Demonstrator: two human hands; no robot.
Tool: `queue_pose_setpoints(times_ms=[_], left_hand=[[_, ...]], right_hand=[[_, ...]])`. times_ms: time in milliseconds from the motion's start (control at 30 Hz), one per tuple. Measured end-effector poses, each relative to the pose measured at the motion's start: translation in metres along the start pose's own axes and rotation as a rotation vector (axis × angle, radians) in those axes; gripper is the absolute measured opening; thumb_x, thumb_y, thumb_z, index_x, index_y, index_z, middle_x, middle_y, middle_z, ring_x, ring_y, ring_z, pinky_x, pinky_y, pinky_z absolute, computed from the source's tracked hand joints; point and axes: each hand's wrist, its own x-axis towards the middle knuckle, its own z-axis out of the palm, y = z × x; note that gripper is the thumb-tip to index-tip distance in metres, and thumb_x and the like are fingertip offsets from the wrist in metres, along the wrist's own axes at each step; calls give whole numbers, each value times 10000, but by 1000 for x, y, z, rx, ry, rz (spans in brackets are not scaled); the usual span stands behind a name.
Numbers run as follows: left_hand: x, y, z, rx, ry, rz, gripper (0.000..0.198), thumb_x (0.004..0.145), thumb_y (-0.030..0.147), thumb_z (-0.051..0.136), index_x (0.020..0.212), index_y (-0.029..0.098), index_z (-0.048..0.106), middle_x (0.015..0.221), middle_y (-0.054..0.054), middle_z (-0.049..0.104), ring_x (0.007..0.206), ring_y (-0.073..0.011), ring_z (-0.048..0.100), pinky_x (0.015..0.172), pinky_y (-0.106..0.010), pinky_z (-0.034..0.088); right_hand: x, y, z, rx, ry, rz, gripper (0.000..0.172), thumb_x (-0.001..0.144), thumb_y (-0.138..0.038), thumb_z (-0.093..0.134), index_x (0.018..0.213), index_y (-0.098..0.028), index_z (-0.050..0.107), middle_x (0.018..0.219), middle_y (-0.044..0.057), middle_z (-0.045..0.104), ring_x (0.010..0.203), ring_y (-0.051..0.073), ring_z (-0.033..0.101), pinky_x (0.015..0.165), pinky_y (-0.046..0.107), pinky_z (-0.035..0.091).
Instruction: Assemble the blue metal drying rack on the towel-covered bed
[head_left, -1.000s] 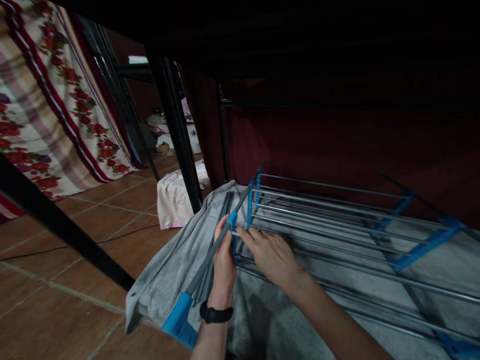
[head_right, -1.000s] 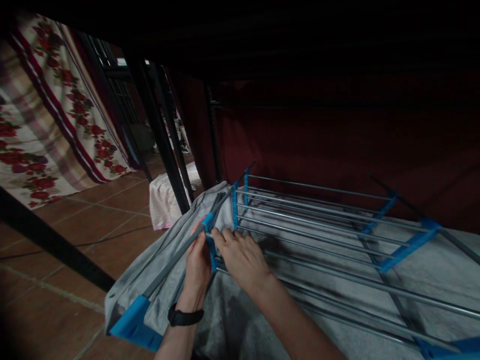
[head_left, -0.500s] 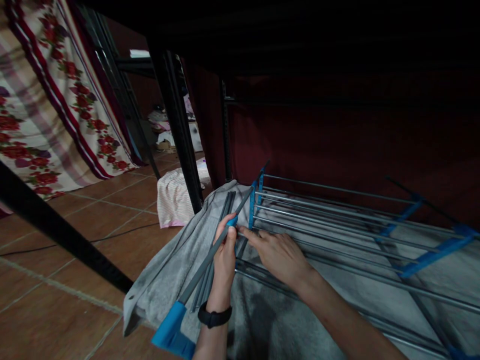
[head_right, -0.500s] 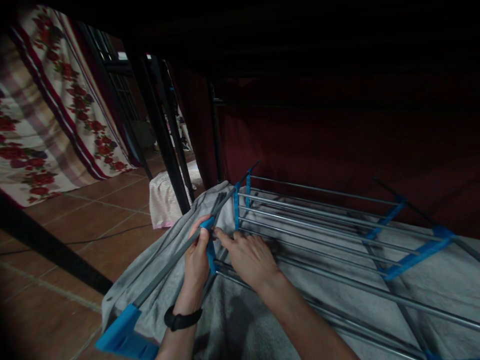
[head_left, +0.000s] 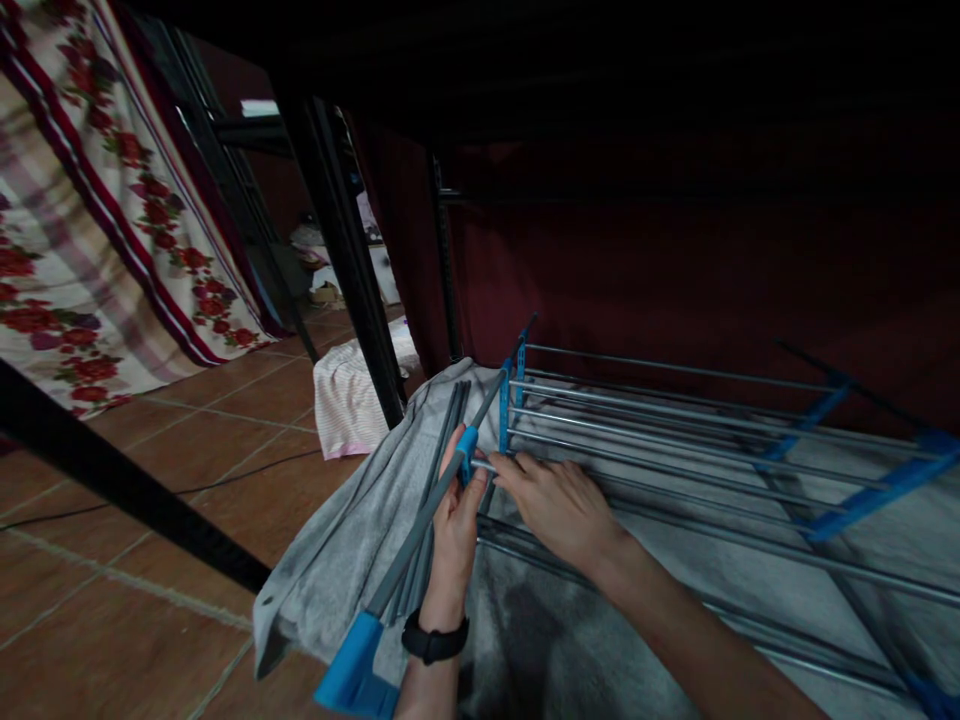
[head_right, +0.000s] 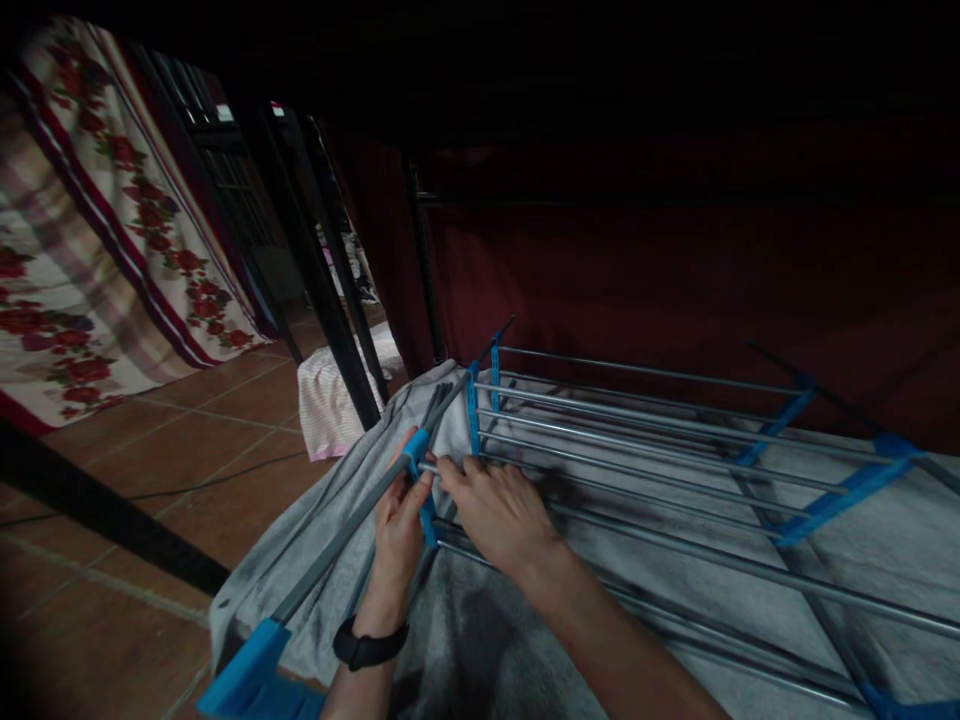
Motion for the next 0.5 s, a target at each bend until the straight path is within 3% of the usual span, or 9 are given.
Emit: queue_pose_setpoints(times_ms=[267,500], left_hand=[[0,-6,4,23,15,14,462,863,362,618,1311,255,579,1352,-59,575,1364,-253,409,1163,-401,282],[-2,-4,8,18,45,-1,400,875,398,599,1239,235,634,1333,-62,592,1344,-241,439,1149,-355,303]], right_hand=[[3,0,-1,-11,54,12,344,1011,-312,316,1315,-283,476,1048,55,688,789,196,678,677,317,465],[2,2,4,-12,3,11,389,997,-241,344,1371,-289,439,1061,55,685,817,192,678,686,308,461]])
